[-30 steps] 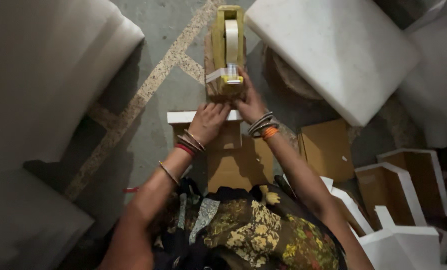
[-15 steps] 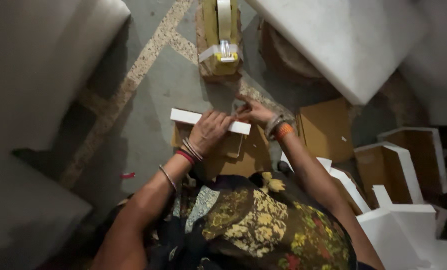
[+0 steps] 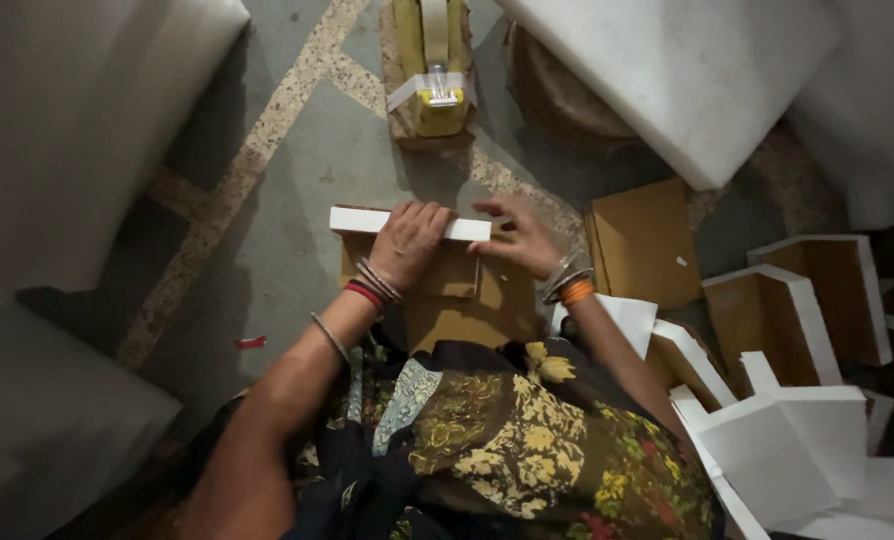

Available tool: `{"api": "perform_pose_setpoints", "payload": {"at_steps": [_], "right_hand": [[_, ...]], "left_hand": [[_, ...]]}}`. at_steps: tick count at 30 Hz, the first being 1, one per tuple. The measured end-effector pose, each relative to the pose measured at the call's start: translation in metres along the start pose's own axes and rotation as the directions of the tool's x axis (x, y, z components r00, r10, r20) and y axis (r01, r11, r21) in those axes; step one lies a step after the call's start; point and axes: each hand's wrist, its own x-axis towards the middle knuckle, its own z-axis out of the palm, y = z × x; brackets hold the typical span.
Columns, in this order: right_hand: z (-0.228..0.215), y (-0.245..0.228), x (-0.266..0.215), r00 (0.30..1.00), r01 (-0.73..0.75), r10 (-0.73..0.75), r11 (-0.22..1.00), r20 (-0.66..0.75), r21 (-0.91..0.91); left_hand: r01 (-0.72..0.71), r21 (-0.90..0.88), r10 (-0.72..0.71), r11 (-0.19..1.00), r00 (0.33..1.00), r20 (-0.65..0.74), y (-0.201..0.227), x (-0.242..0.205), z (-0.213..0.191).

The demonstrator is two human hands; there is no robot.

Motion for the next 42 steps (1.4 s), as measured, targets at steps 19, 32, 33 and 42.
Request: {"api": "perform_pose_setpoints", "payload": {"at_steps": [19, 32, 33, 42], "right_hand": [[-0.199, -0.088, -0.185, 0.876, 0.171, -0.295, 0.93, -0.383, -0.325], [-0.247, -0.05, -0.465, 0.134, -0.991, 0.791, 0.121, -0.598, -0.061], [-0.233, -0.045, -0.455, 0.152, -0.988, 0.777, 0.135, -0.611, -0.074], [-0.225, -0.091, -0.396, 0.204, -0.946, 0.723, -0.029, -0.66, -0.324]], "left_hand": [[0.02, -0.22, 0.0, 0.975, 0.996, 0.092, 0.027, 0.074, -0.081], [0.157, 0.168, -0.226, 0.973, 0.792, 0.567, 0.022, -0.008, 0.03], [0.162, 0.17, -0.231, 0.972, 0.791, 0.567, 0.021, -0.009, 0.031], [0.297, 0.136, -0.325, 0.945, 0.809, 0.49, 0.013, -0.018, 0.038]]}}
